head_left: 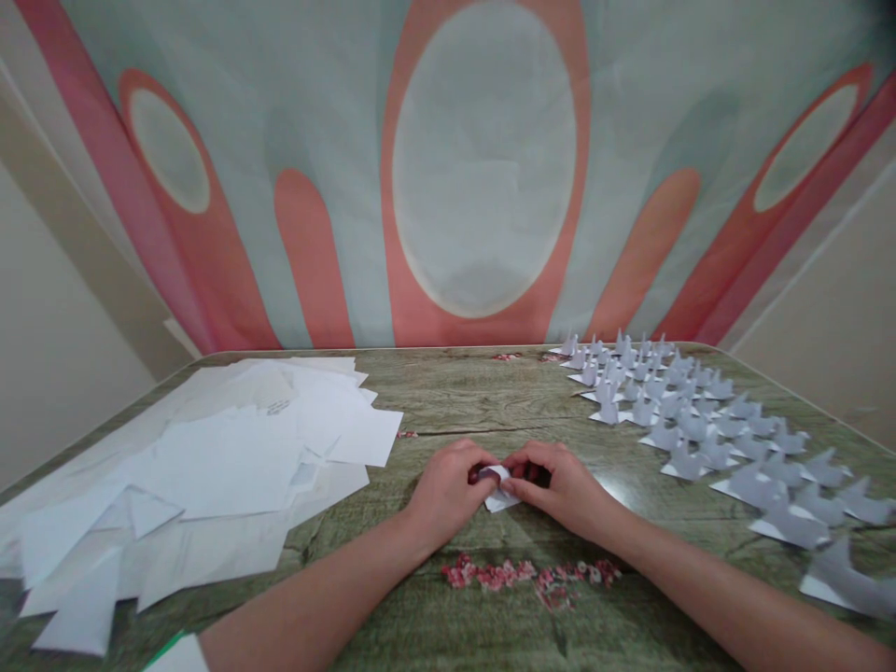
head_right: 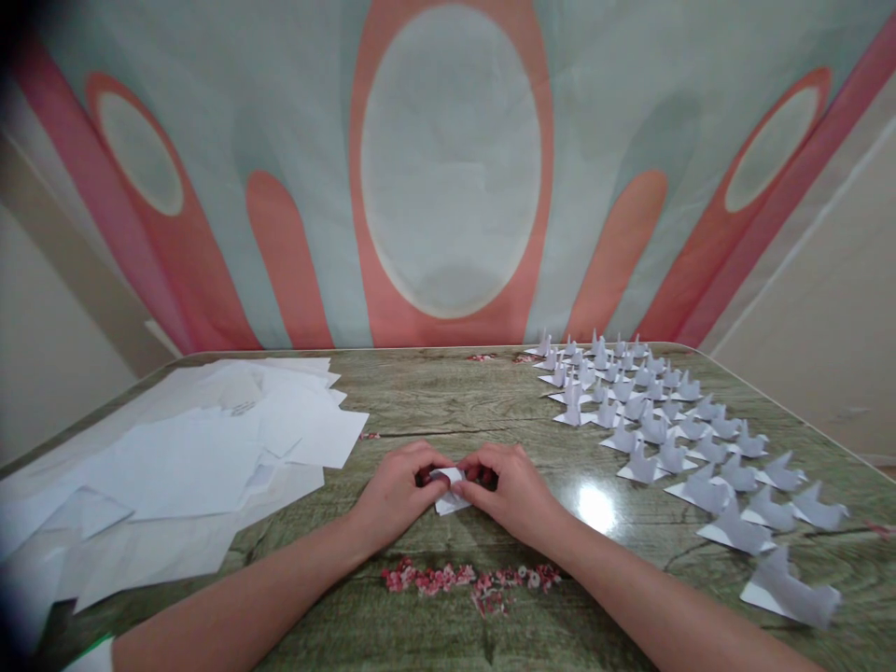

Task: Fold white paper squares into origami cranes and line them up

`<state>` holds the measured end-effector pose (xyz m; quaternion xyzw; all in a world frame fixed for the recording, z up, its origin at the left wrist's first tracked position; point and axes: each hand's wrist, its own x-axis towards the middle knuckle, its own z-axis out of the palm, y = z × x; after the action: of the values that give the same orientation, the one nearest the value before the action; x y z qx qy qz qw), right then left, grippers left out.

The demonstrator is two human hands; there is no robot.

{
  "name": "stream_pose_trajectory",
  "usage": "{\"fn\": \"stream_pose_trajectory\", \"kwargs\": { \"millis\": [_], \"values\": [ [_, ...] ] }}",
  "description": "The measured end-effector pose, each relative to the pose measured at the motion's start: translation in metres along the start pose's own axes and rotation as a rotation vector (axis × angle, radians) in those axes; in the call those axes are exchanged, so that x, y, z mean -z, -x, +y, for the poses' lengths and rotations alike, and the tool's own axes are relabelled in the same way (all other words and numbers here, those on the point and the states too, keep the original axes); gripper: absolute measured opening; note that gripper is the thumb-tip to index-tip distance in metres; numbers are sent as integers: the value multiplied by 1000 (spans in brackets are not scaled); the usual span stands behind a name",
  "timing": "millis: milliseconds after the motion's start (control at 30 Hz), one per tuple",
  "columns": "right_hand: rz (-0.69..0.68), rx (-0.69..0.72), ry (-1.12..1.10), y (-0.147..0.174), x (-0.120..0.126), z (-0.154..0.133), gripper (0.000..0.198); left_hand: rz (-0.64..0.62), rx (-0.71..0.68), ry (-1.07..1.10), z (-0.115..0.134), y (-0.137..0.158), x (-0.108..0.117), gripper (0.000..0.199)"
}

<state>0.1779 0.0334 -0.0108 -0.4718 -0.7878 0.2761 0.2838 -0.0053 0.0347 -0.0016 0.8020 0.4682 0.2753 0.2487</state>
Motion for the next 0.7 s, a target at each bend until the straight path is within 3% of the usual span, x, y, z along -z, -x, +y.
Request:
{"fn": "stream_pose_trajectory", "kwargs": {
  "millis": [700],
  "values": [
    [20, -31, -55, -2, -2, 3, 16, 15, 34, 182, -2, 1, 5, 19]
  ]
}}
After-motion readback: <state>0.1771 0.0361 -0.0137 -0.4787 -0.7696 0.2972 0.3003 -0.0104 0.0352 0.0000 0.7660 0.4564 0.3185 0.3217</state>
